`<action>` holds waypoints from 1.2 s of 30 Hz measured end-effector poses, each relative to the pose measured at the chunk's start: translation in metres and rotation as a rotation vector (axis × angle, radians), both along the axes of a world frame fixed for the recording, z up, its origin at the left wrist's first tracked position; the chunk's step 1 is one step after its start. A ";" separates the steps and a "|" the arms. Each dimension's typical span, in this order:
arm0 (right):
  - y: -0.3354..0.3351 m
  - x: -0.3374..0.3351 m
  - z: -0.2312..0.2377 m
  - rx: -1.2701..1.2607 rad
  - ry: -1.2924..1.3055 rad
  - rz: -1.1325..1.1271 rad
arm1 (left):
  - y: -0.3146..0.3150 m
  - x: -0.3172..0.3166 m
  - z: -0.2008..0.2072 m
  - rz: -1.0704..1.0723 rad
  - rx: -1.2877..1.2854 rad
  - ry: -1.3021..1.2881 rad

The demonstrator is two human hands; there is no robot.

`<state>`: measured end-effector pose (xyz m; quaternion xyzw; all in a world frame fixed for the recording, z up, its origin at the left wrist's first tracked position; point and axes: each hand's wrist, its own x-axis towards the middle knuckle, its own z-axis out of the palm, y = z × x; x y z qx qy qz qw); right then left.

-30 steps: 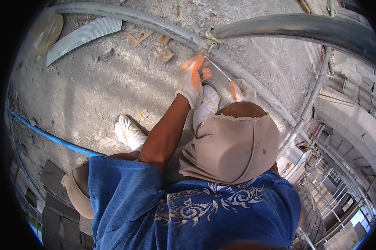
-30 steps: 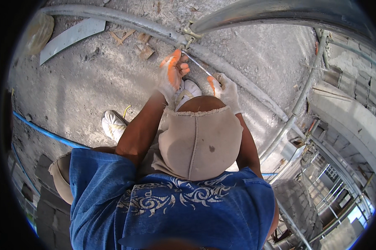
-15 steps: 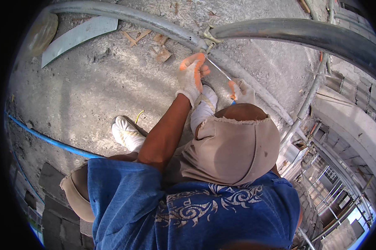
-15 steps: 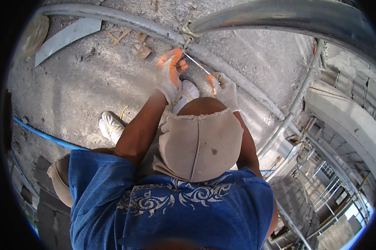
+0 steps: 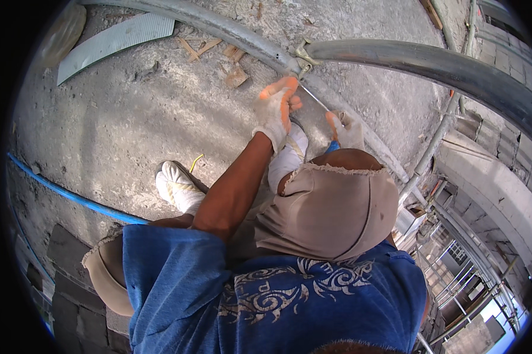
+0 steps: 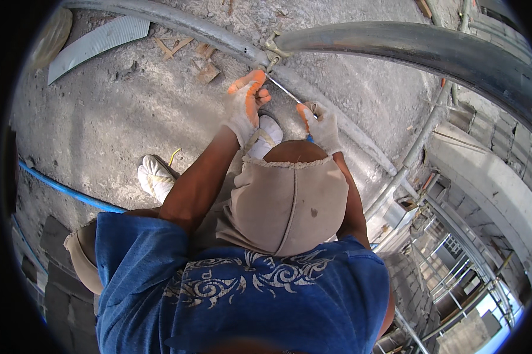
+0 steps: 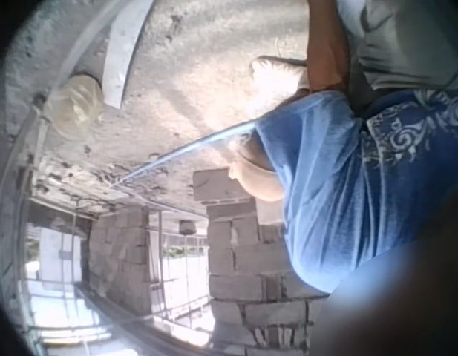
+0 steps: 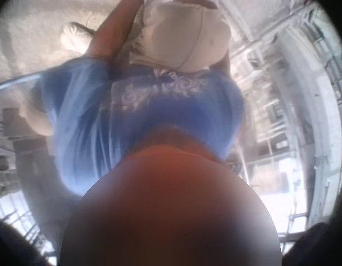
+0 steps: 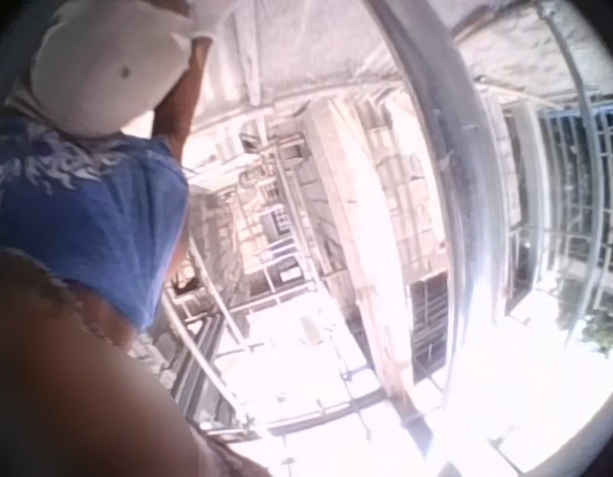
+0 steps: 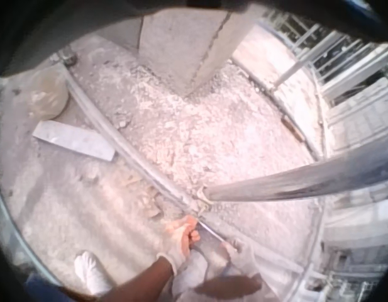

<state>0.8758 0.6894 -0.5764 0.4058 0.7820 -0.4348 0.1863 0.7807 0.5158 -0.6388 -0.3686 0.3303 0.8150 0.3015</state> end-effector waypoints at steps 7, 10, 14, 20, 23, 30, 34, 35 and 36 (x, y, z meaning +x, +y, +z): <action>-0.036 -0.031 0.089 0.127 0.054 -0.004 | -0.003 -0.005 0.003 -0.052 0.055 0.005; -0.045 -0.044 0.108 0.261 0.207 0.317 | -0.007 -0.005 -0.001 -0.080 0.068 -0.010; -0.053 -0.061 0.099 0.571 0.598 0.593 | -0.020 -0.004 -0.016 -0.111 0.069 -0.076; -0.106 -0.157 0.073 0.332 1.143 0.789 | -0.024 0.009 -0.025 -0.044 0.035 -0.137; -0.169 -0.232 0.006 0.268 1.273 1.003 | -0.020 0.013 -0.022 -0.007 -0.038 -0.097; -0.200 -0.250 -0.090 0.235 0.793 1.327 | -0.036 0.011 -0.077 -0.307 -0.245 0.478; -0.195 -0.234 -0.072 0.214 0.769 1.169 | -0.025 0.022 -0.125 -0.482 -0.510 0.906; -0.193 -0.229 -0.066 0.183 0.700 1.127 | -0.022 0.024 -0.133 -0.484 -0.526 0.883; -0.189 -0.227 -0.060 0.152 0.546 1.110 | -0.018 0.025 -0.139 -0.485 -0.539 0.861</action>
